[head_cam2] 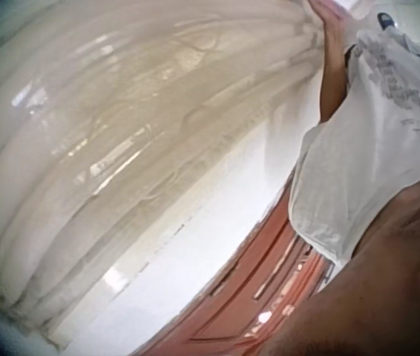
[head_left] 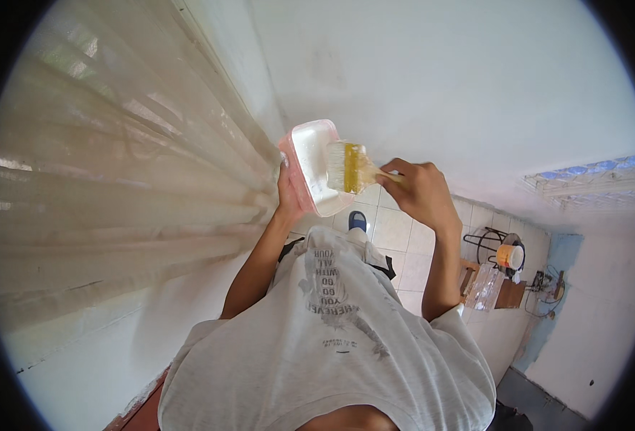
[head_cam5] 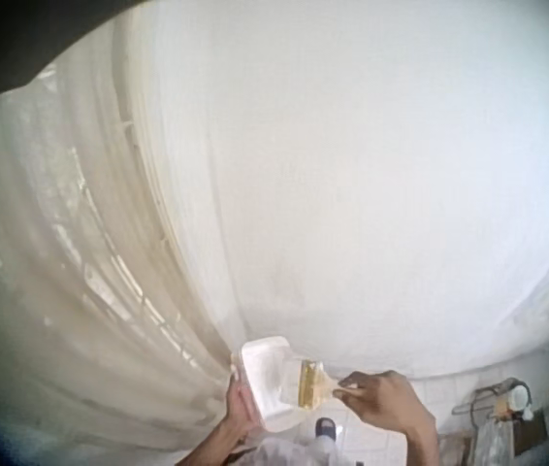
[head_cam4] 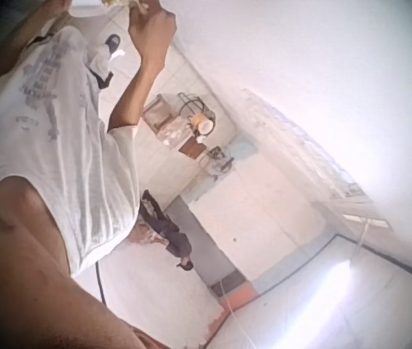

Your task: The person paints the upper corners and edges of a wall and ceiling intersection using a handheld paint brush while holding a plastic paint container in their other hand.

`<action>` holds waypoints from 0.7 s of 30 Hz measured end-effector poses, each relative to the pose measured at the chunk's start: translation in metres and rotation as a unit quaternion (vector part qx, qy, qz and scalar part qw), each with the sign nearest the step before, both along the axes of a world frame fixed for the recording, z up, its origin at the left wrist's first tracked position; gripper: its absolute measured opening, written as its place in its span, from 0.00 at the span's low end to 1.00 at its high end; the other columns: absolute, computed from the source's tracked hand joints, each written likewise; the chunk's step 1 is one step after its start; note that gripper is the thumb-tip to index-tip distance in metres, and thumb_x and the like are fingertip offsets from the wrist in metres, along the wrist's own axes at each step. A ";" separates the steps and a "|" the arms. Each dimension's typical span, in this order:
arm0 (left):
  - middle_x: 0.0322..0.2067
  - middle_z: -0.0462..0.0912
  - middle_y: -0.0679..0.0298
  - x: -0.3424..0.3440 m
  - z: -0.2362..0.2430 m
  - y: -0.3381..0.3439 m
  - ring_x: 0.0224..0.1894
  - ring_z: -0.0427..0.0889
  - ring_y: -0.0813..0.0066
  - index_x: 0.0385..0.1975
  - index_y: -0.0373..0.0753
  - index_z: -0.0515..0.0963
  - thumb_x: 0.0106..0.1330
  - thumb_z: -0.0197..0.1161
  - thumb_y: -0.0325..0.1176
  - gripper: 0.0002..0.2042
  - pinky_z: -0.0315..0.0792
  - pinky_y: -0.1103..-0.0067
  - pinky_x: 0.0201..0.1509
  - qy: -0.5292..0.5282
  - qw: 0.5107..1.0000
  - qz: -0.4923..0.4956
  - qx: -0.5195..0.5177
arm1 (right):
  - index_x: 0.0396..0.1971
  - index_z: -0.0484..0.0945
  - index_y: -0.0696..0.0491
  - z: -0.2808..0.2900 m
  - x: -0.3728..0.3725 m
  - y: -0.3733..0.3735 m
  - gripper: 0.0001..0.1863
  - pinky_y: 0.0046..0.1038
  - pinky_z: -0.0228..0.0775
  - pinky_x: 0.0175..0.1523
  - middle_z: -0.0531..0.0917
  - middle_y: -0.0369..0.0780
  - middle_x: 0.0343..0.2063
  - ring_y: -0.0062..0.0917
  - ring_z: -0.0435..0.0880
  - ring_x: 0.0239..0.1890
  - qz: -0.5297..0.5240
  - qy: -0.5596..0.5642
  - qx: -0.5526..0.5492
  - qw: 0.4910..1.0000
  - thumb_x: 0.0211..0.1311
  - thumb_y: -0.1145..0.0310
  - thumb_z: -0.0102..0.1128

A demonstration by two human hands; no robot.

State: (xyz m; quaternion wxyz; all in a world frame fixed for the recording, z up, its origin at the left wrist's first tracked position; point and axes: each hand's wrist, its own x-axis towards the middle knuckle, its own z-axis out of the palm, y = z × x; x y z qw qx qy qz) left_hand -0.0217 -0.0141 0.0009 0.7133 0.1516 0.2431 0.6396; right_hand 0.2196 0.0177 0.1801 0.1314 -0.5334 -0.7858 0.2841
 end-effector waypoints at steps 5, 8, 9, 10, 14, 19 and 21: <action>0.68 0.72 0.54 0.008 -0.009 -0.005 0.68 0.76 0.58 0.76 0.40 0.59 0.77 0.39 0.67 0.40 0.73 0.60 0.72 0.014 0.999 -0.050 -0.005 | 0.35 0.85 0.52 -0.026 -0.043 0.002 0.08 0.44 0.77 0.36 0.85 0.46 0.21 0.46 0.85 0.27 0.109 -0.121 0.112 0.980 0.63 0.64 0.68; 0.68 0.72 0.54 0.014 -0.018 -0.005 0.68 0.76 0.58 0.76 0.41 0.59 0.77 0.40 0.68 0.40 0.73 0.59 0.72 0.062 0.997 -0.041 -0.019 | 0.35 0.86 0.52 -0.030 -0.062 0.001 0.08 0.45 0.78 0.37 0.86 0.46 0.22 0.46 0.86 0.29 0.132 -0.134 0.083 0.979 0.63 0.65 0.67; 0.69 0.72 0.55 0.013 -0.020 -0.006 0.68 0.75 0.58 0.76 0.42 0.59 0.78 0.39 0.67 0.39 0.72 0.60 0.72 0.000 0.999 -0.035 -0.006 | 0.35 0.86 0.52 -0.031 -0.062 0.001 0.08 0.46 0.78 0.38 0.86 0.46 0.22 0.46 0.86 0.30 0.143 -0.118 0.063 0.981 0.62 0.65 0.66; 0.69 0.72 0.56 0.008 -0.020 -0.008 0.69 0.75 0.58 0.76 0.43 0.60 0.79 0.38 0.66 0.37 0.72 0.60 0.72 -0.058 0.998 -0.025 0.006 | 0.35 0.86 0.52 -0.033 -0.059 0.002 0.08 0.46 0.78 0.38 0.86 0.46 0.22 0.46 0.86 0.30 0.142 -0.117 0.061 0.981 0.62 0.65 0.66; 0.71 0.69 0.56 -0.010 -0.030 -0.004 0.71 0.73 0.55 0.77 0.44 0.59 0.76 0.39 0.69 0.40 0.70 0.56 0.74 -0.125 0.992 -0.027 0.001 | 0.38 0.88 0.52 -0.025 -0.033 0.016 0.10 0.41 0.79 0.38 0.87 0.45 0.23 0.42 0.87 0.28 0.109 -0.075 0.075 0.988 0.64 0.62 0.68; 0.73 0.66 0.55 -0.011 -0.024 -0.003 0.72 0.72 0.56 0.78 0.45 0.57 0.75 0.40 0.70 0.41 0.70 0.56 0.74 -0.066 0.998 -0.006 -0.005 | 0.38 0.89 0.53 -0.003 -0.018 0.022 0.12 0.37 0.78 0.36 0.86 0.44 0.19 0.38 0.86 0.23 0.062 -0.056 0.008 0.996 0.63 0.60 0.70; 0.72 0.68 0.54 -0.004 -0.019 -0.004 0.70 0.74 0.56 0.78 0.44 0.57 0.76 0.39 0.69 0.40 0.73 0.57 0.73 -0.077 0.996 -0.042 0.010 | 0.38 0.89 0.53 -0.010 -0.018 0.023 0.12 0.38 0.78 0.36 0.86 0.44 0.20 0.39 0.86 0.24 0.066 -0.050 -0.013 0.996 0.63 0.60 0.70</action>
